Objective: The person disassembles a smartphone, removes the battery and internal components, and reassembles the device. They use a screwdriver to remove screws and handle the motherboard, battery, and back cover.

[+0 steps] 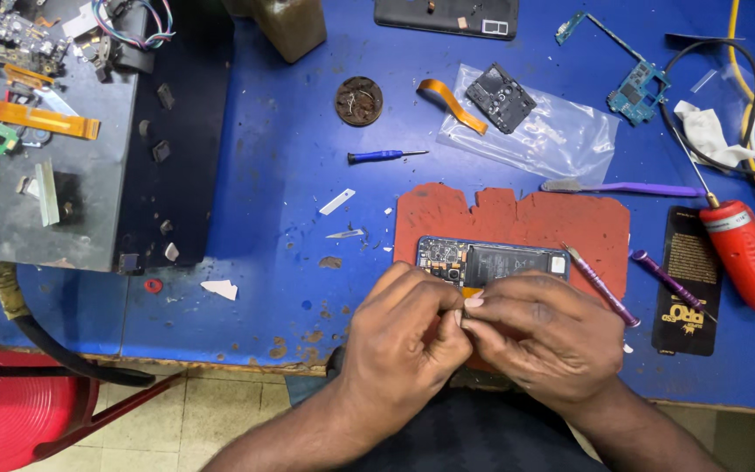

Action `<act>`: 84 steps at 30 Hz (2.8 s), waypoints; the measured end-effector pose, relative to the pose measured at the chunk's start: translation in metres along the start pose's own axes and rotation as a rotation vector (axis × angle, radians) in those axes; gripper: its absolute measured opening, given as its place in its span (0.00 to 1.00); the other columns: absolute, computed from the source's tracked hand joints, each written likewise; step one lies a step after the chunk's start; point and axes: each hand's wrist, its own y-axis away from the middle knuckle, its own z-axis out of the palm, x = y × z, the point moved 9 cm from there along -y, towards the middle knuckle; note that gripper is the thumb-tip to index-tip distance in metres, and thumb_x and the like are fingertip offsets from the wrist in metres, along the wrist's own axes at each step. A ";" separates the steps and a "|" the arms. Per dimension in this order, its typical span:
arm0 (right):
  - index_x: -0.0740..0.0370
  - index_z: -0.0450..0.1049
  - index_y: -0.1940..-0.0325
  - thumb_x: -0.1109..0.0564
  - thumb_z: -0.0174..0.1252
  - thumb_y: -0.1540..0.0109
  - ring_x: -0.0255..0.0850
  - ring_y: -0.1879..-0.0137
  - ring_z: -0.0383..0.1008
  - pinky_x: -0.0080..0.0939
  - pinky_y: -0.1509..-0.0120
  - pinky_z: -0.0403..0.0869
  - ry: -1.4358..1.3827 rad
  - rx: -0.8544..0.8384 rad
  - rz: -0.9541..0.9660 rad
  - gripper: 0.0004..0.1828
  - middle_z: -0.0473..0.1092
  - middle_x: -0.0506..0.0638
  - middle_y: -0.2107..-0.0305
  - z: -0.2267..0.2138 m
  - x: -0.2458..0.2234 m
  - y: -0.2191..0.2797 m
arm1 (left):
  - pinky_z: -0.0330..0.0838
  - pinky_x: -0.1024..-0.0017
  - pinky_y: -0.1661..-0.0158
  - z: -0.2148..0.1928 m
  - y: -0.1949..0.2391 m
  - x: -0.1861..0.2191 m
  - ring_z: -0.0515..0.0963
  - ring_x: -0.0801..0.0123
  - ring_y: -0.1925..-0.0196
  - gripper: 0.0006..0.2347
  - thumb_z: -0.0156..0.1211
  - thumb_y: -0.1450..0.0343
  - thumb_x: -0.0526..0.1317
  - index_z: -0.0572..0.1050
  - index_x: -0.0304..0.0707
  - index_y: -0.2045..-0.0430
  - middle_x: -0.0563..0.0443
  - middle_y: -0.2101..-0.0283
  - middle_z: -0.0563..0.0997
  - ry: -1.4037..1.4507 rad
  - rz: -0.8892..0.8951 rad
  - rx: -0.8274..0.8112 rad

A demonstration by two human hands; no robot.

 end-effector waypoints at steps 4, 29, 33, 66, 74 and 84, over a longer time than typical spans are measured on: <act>0.64 0.78 0.59 0.64 0.73 0.46 0.43 0.59 0.81 0.40 0.54 0.81 -0.012 0.004 -0.024 0.14 0.76 0.53 0.65 -0.003 -0.003 0.001 | 0.74 0.62 0.59 -0.003 0.000 0.011 0.78 0.54 0.61 0.05 0.63 0.30 0.30 0.73 0.30 0.66 0.44 0.65 0.77 0.007 0.112 0.025; 0.62 0.78 0.55 0.61 0.68 0.38 0.39 0.55 0.83 0.33 0.55 0.82 -0.308 0.086 0.107 0.09 0.78 0.52 0.60 -0.006 0.014 0.021 | 0.77 0.63 0.59 -0.001 0.003 0.029 0.79 0.56 0.62 0.04 0.64 0.30 0.27 0.75 0.29 0.66 0.44 0.65 0.76 -0.037 0.346 0.210; 0.63 0.79 0.55 0.63 0.67 0.39 0.38 0.56 0.82 0.33 0.54 0.81 -0.329 0.104 0.165 0.09 0.78 0.53 0.60 -0.004 0.020 0.025 | 0.77 0.61 0.58 0.000 0.002 0.031 0.78 0.55 0.62 0.04 0.64 0.30 0.27 0.75 0.28 0.65 0.43 0.64 0.76 -0.072 0.368 0.173; 0.64 0.78 0.59 0.64 0.63 0.42 0.46 0.59 0.80 0.41 0.58 0.77 0.124 -0.551 0.317 0.08 0.77 0.51 0.63 0.044 0.039 -0.030 | 0.68 0.54 0.45 -0.055 0.014 -0.041 0.74 0.48 0.47 0.12 0.64 0.33 0.29 0.76 0.29 0.56 0.40 0.51 0.76 -0.586 0.020 0.052; 0.65 0.78 0.53 0.70 0.59 0.52 0.53 0.52 0.72 0.50 0.54 0.74 0.332 -0.719 0.052 0.23 0.71 0.55 0.58 0.067 0.012 -0.038 | 0.67 0.54 0.44 -0.037 0.009 -0.038 0.74 0.51 0.47 0.11 0.64 0.34 0.30 0.76 0.32 0.58 0.44 0.53 0.76 -0.421 0.060 -0.027; 0.62 0.81 0.54 0.68 0.64 0.42 0.45 0.58 0.79 0.43 0.54 0.78 0.319 -0.367 0.187 0.13 0.76 0.52 0.62 0.038 0.025 -0.039 | 0.67 0.55 0.44 -0.035 0.009 -0.041 0.74 0.53 0.48 0.12 0.64 0.34 0.30 0.77 0.32 0.57 0.45 0.54 0.76 -0.358 0.054 -0.064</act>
